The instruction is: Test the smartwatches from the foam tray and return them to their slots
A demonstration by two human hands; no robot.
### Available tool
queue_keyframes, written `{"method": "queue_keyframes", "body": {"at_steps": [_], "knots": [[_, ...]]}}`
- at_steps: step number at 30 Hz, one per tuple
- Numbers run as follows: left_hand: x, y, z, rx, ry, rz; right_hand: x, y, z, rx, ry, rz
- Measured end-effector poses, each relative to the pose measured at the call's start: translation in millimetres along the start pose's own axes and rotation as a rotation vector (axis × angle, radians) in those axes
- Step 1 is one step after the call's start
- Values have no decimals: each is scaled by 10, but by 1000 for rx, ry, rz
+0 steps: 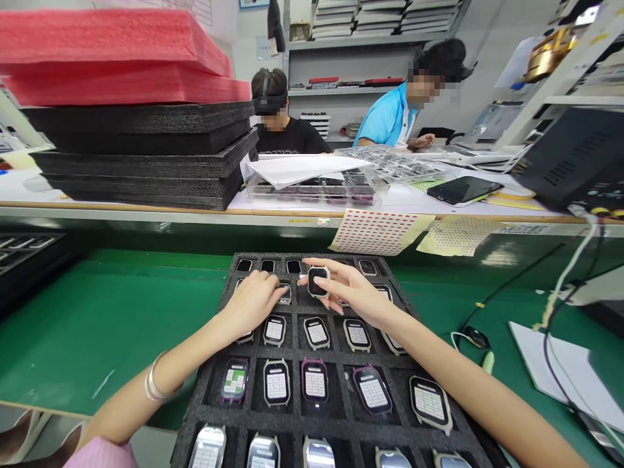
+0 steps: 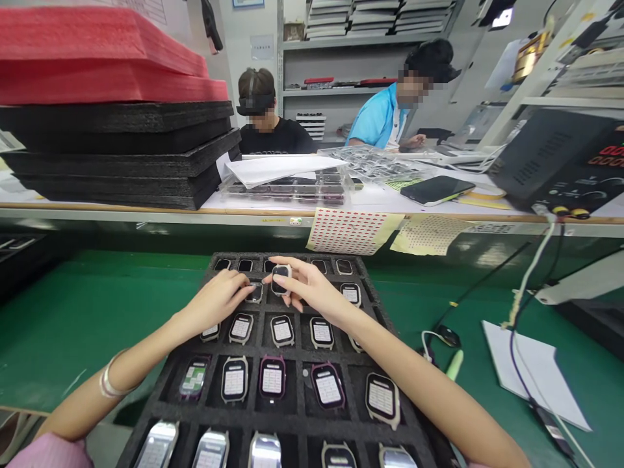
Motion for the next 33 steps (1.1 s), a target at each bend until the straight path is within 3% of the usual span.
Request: {"method": "queue_keyframes", "body": {"at_steps": [5,10,16,20,28,33], "knots": [[25,202,177,7,-83,-119,13,51,-39,-80,-23,97],[-90,155,182,3,-132,-387,-29,56,-51,-110,-43,120],[194,-2,131,-27,-155,-932,-85,35,-93,-95,-35,273],[307,27,142,-24,-204,-1131,-101,1,-117,-78,-56,307],[303,140,48,-30,-214,-1053,-74,7,-140,-107,-81,231],[336,76,-8,22,-115,-815,-78,-52,-135,-63,-94,237]]}}
Point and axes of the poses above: each hand's wrist, its own z-axis towards the middle knuckle, its own y-axis out of the palm, x = y × z, the point moved 8 cm from there along z, towards the middle knuckle, and after that the axes turned 8 degrees about z, right-handed, at the moved point
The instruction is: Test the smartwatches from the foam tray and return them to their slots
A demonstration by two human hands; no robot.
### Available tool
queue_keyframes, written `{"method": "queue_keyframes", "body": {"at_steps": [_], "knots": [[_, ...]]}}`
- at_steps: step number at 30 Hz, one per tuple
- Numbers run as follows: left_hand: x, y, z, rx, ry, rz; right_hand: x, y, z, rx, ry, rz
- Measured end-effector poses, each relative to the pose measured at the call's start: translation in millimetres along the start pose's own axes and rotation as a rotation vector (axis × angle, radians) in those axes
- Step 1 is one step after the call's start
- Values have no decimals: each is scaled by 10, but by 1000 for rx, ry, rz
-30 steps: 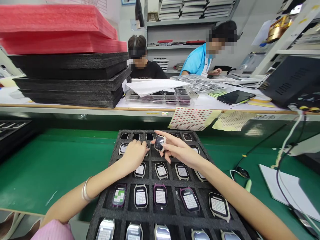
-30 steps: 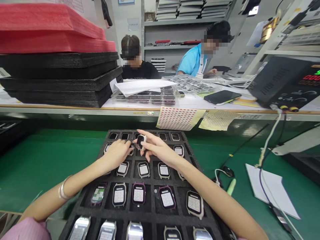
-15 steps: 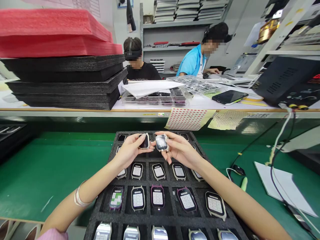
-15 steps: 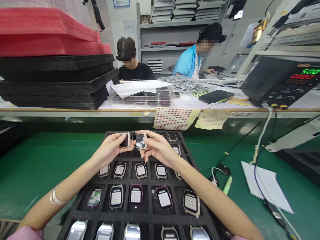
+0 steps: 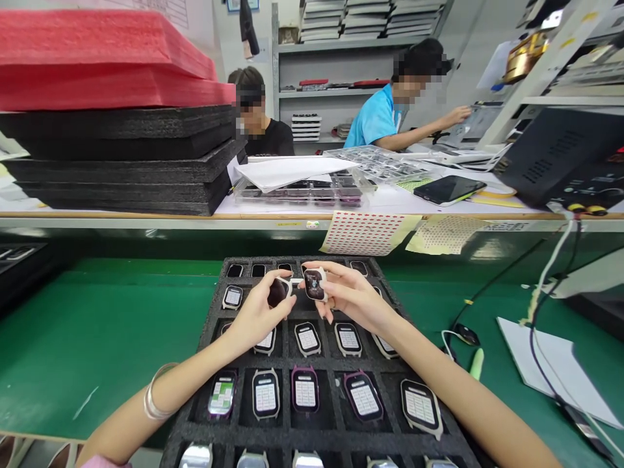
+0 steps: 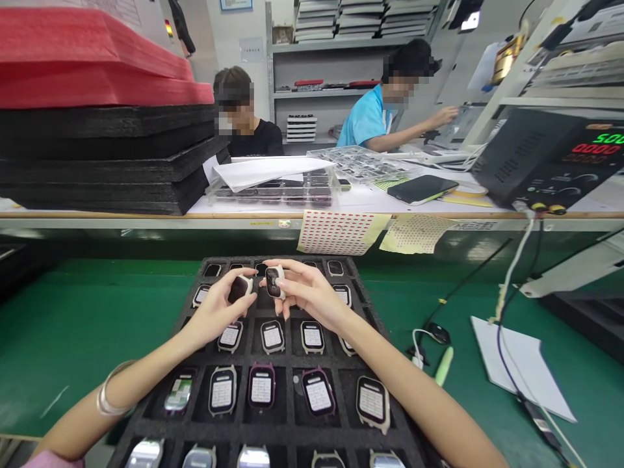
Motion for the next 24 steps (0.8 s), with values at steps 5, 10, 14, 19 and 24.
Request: {"method": "queue_keyframes", "body": {"at_steps": [5,10,14,19,24], "knots": [[0,-42,-25,70,64,219,11,-18,1,13,6,-1],[7,-23,-39,58,52,258,32,-30,7,2,13,-14],[49,-12,-44,52,77,274,52,-43,17,-16,20,-6],[121,5,-68,21,132,275,64,-22,17,-43,39,-16],[129,-12,-74,29,125,259,43,14,-4,-40,25,-12]]}}
Point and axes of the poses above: each hand's wrist, its own z-axis towards the middle knuckle, its own y-axis out of the palm, x = y × z, the point moved 8 cm from there along z, towards the middle knuckle, and after that the axes turned 8 degrees about z, right-handed, at the moved point
